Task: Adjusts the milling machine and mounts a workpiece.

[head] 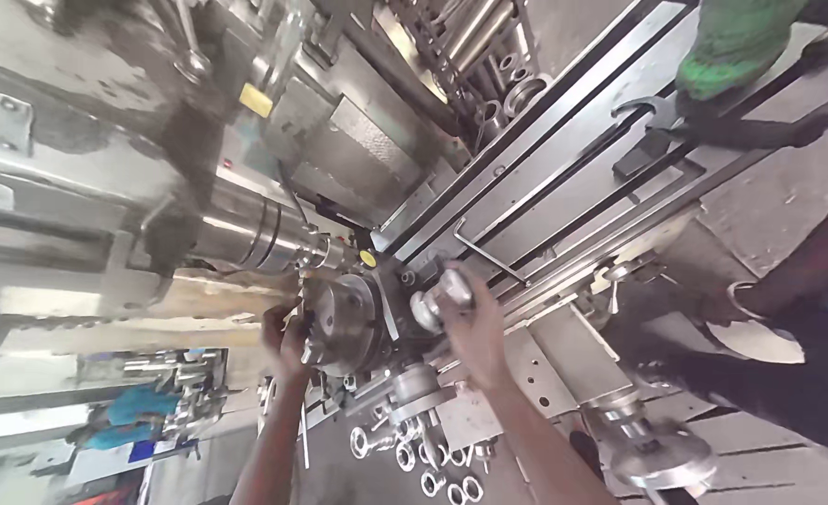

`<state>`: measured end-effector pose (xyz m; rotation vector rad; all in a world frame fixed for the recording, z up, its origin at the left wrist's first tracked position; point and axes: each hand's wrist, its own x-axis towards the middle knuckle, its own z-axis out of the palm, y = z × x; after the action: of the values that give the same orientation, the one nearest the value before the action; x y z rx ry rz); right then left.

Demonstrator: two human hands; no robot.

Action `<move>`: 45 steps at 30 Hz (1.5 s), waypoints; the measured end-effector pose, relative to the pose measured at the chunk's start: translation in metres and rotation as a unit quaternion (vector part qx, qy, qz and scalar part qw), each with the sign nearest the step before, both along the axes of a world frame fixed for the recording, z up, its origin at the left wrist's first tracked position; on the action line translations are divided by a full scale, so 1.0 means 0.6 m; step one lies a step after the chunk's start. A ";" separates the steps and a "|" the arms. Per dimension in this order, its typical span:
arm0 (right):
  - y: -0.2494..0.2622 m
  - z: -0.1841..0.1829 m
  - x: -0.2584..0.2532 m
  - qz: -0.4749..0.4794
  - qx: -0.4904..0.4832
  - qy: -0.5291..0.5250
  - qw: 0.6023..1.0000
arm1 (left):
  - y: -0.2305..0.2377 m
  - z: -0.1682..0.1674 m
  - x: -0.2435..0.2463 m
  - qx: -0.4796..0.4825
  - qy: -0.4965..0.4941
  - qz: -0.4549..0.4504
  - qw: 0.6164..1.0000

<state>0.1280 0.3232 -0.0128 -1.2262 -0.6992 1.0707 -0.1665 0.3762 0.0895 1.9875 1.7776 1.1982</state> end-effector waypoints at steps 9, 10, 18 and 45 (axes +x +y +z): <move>-0.018 -0.005 -0.071 0.020 -0.053 -0.052 0.997 | -0.015 0.003 0.007 -0.007 0.010 -0.005 1.000; -0.002 -0.003 -0.053 0.082 -0.052 -0.055 0.994 | -0.006 0.003 0.009 0.003 0.007 -0.008 1.000; -0.007 -0.012 0.030 -0.178 0.043 -0.001 0.983 | -0.020 -0.005 0.008 0.021 -0.017 -0.019 0.999; -0.099 0.019 0.057 -0.165 0.086 0.078 0.979 | -0.060 -0.006 0.004 0.026 -0.007 -0.011 1.000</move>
<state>0.1624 0.2639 -0.0013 -1.0529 -0.4371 0.8022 -0.1642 0.3399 0.0859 2.0159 1.7299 1.2619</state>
